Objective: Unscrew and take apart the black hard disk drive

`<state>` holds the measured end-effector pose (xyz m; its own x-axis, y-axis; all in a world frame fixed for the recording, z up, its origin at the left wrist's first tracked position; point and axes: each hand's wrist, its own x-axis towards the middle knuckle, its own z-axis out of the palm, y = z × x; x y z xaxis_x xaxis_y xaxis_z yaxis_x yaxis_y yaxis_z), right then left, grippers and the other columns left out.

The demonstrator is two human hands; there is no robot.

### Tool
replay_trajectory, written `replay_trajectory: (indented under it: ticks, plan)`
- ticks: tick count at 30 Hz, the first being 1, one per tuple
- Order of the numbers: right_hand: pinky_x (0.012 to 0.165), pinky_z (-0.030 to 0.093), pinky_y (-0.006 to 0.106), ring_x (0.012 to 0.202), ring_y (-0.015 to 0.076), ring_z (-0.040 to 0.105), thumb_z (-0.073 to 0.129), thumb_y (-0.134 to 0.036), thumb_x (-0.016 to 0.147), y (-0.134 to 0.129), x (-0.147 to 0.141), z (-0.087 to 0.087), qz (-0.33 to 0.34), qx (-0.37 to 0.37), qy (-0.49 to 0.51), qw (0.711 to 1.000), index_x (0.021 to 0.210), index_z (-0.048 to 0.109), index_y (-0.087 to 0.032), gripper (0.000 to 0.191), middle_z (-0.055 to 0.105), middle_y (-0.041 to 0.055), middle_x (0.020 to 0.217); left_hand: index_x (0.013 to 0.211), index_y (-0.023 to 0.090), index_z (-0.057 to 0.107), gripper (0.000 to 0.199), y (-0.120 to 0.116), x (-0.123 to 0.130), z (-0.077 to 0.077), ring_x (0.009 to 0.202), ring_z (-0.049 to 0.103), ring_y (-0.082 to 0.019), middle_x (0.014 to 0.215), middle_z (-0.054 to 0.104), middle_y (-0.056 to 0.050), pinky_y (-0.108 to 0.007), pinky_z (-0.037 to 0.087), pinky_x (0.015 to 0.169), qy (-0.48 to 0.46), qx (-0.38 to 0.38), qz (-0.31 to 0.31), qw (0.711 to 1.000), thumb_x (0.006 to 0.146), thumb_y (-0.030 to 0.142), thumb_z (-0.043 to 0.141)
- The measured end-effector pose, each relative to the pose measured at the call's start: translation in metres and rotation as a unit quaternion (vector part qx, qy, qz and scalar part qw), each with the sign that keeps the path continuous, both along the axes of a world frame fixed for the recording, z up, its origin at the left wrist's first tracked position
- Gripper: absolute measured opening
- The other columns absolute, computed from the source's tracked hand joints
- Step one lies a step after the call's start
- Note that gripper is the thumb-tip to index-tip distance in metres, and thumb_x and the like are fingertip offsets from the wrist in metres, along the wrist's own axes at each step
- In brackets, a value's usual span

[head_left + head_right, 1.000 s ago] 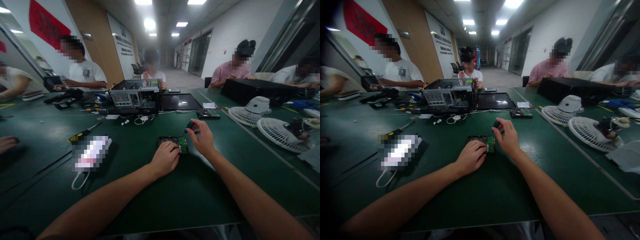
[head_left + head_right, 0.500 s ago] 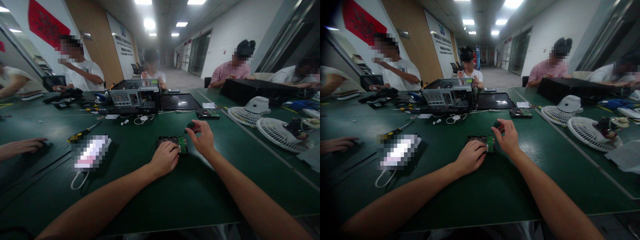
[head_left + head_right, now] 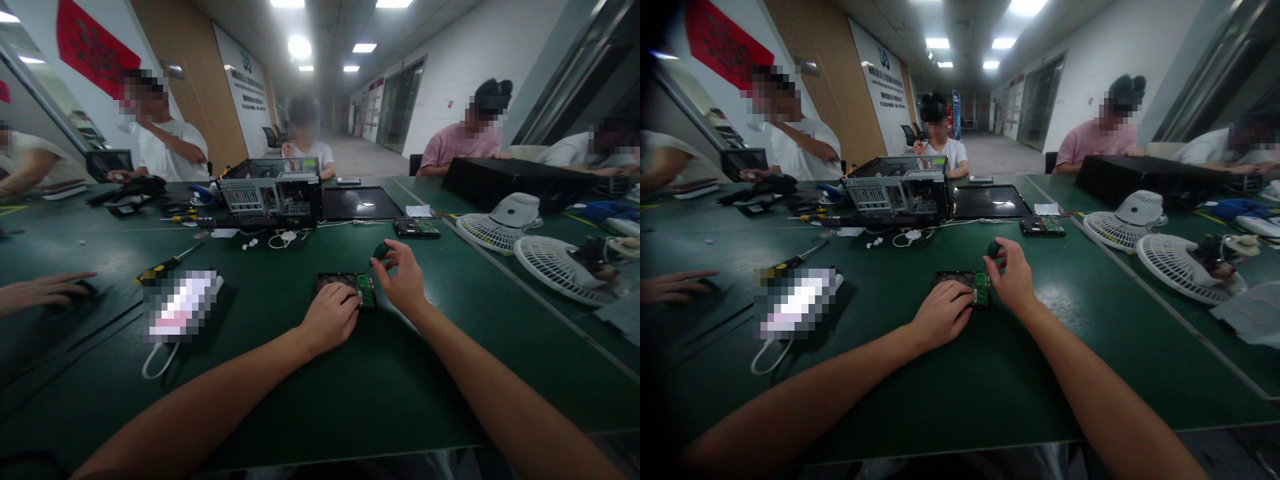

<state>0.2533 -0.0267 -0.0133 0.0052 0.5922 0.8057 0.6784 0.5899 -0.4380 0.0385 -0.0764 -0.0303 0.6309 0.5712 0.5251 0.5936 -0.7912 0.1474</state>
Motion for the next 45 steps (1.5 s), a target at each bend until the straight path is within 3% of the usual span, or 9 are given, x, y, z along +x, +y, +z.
replay_trajectory:
  ticks: [10, 16, 24, 32, 45]
  plan:
    - [0.075, 0.063, 0.039, 0.084, 0.0204, 0.069, 0.065, -0.030, 0.097, -0.005, 0.000, 0.008, 0.013, 0.023, -0.065, 0.998, 0.147, 0.049, -0.029, 0.052, 0.069, 0.0088, 0.115, 0.122, 0.015, 0.066, 0.028, -0.001, -0.002, 0.000, 0.114, 0.058, -0.029, 0.121, 0.066, -0.012, -0.047, 0.051, 0.100, 0.005, -0.003, -0.002, 1.000, 0.096, 0.021, 0.058]
    - [0.090, 0.061, 0.045, 0.099, 0.0236, 0.071, 0.057, -0.024, 0.099, -0.005, 0.002, 0.008, 0.040, 0.020, -0.081, 0.996, 0.155, 0.041, -0.029, 0.058, 0.063, 0.0115, 0.141, 0.121, 0.016, 0.066, 0.027, 0.000, -0.001, -0.001, 0.114, 0.059, -0.029, 0.121, 0.066, -0.012, -0.048, 0.051, 0.100, 0.000, -0.001, -0.002, 1.000, 0.095, 0.020, 0.059]
    - [0.084, 0.062, 0.043, 0.088, 0.0224, 0.069, 0.064, -0.030, 0.096, -0.004, 0.003, 0.011, 0.002, 0.033, -0.062, 0.998, 0.143, 0.054, -0.028, 0.048, 0.068, 0.0086, 0.111, 0.121, 0.016, 0.066, 0.027, 0.001, -0.001, -0.002, 0.114, 0.060, -0.029, 0.120, 0.066, -0.013, -0.048, 0.052, 0.099, 0.002, 0.003, -0.003, 1.000, 0.096, 0.021, 0.059]
    - [0.096, 0.059, 0.048, 0.106, 0.0261, 0.069, 0.057, -0.023, 0.098, -0.007, 0.003, 0.016, 0.034, 0.037, -0.072, 0.996, 0.148, 0.048, -0.027, 0.052, 0.068, 0.0112, 0.129, 0.121, 0.015, 0.066, 0.027, 0.001, -0.001, -0.001, 0.114, 0.059, -0.029, 0.121, 0.066, -0.013, -0.048, 0.052, 0.099, -0.001, 0.005, -0.004, 1.000, 0.096, 0.019, 0.058]
    - [0.086, 0.062, 0.047, 0.092, 0.0236, 0.071, 0.067, -0.031, 0.094, -0.004, 0.001, 0.008, -0.003, 0.029, -0.017, 0.999, 0.140, 0.051, -0.026, 0.049, 0.069, 0.0111, 0.121, 0.122, 0.016, 0.066, 0.028, -0.001, -0.001, 0.000, 0.115, 0.060, -0.029, 0.121, 0.066, -0.012, -0.048, 0.051, 0.100, 0.004, -0.004, 0.001, 1.000, 0.096, 0.020, 0.059]
